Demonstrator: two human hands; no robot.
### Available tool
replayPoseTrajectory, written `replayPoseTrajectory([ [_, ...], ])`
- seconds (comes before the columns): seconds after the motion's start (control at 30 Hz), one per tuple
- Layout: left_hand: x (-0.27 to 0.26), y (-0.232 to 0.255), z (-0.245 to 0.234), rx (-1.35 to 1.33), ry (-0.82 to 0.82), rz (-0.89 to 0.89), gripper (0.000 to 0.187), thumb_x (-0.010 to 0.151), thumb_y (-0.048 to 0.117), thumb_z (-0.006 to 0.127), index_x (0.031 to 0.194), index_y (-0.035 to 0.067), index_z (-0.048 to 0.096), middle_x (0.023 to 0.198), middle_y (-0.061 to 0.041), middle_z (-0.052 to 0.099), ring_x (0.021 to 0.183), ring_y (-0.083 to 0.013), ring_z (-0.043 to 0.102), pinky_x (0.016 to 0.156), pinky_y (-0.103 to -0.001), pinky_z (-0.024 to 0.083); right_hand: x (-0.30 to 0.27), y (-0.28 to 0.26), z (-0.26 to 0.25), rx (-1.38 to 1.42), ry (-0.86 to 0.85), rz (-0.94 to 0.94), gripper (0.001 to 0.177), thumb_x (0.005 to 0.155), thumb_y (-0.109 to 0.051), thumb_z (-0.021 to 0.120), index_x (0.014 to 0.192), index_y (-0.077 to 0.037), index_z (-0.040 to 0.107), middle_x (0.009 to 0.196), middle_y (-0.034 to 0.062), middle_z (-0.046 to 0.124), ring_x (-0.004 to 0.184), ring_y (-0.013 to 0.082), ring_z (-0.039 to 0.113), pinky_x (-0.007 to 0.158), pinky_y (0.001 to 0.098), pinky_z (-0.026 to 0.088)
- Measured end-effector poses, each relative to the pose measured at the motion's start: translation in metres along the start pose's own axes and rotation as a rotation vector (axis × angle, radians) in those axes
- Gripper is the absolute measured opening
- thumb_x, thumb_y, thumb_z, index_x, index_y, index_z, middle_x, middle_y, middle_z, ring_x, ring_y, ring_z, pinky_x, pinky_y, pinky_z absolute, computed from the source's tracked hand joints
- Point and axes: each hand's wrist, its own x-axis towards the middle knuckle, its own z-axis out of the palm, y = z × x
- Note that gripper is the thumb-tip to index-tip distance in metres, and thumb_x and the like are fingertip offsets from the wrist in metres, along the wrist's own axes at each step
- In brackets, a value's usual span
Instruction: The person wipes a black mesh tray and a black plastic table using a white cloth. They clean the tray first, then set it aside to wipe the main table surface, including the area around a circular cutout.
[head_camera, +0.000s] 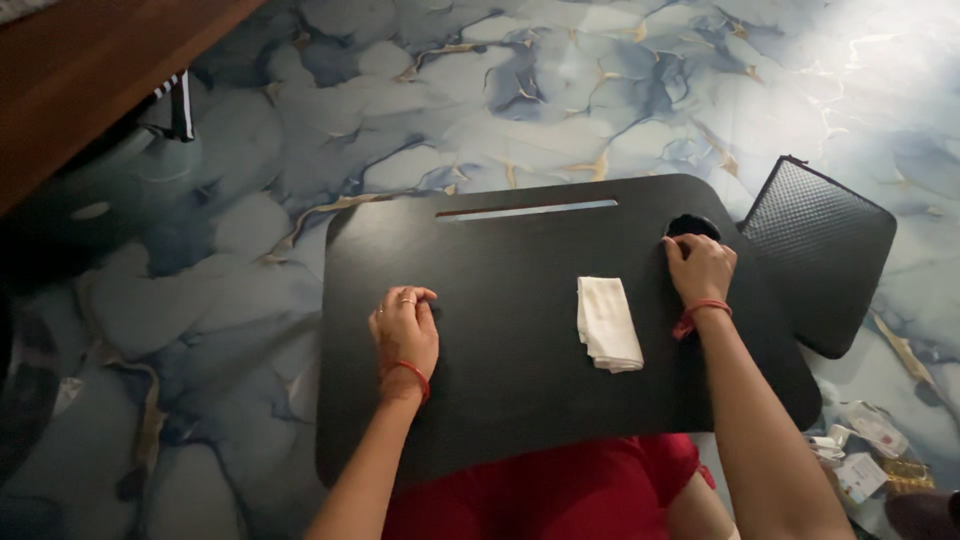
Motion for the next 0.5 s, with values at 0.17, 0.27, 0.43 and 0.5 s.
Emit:
replayPoseTrajectory([
  [0.17,-0.001,-0.004,0.003,0.03,-0.025,0.002,0.017,0.104,0.019,0.052,0.103,0.014,0.068,0.11,-0.003,0.065,0.116,-0.0213,0.06,0.115,-0.045,0.036,-0.001,0.0,0.004,-0.039,0.066,-0.067,0.027,0.101,-0.033,0.067,0.098,-0.01,0.081,0.099,0.011,0.077,0.098,0.0299,0.07,0.099,0.0456,0.045],
  [0.27,-0.001,-0.003,0.002,0.047,-0.017,0.008,0.017,0.103,0.019,0.052,0.103,0.015,0.069,0.11,-0.003,0.064,0.118,-0.0214,0.059,0.116,-0.045,0.036,-0.001,-0.002,0.007,-0.027,0.059,-0.046,0.024,0.1,-0.03,0.067,0.1,-0.01,0.08,0.098,0.0129,0.076,0.096,0.0313,0.071,0.098,0.0457,0.049],
  [0.43,-0.002,0.0,-0.002,0.004,-0.025,-0.008,0.017,0.102,0.018,0.052,0.102,0.015,0.069,0.112,-0.002,0.065,0.12,-0.021,0.059,0.115,-0.044,0.038,-0.004,-0.015,-0.007,0.109,0.067,0.041,0.023,0.09,-0.025,0.07,0.102,-0.009,0.081,0.095,0.0179,0.075,0.087,0.0338,0.073,0.087,0.0433,0.058],
  [0.5,-0.002,0.0,-0.001,0.008,-0.039,-0.022,0.018,0.103,0.019,0.052,0.102,0.015,0.069,0.112,-0.002,0.064,0.12,-0.021,0.058,0.115,-0.044,0.038,-0.005,-0.021,-0.012,0.132,0.073,0.031,0.02,0.09,-0.021,0.071,0.102,-0.008,0.079,0.094,0.017,0.076,0.086,0.0333,0.074,0.085,0.0424,0.058],
])
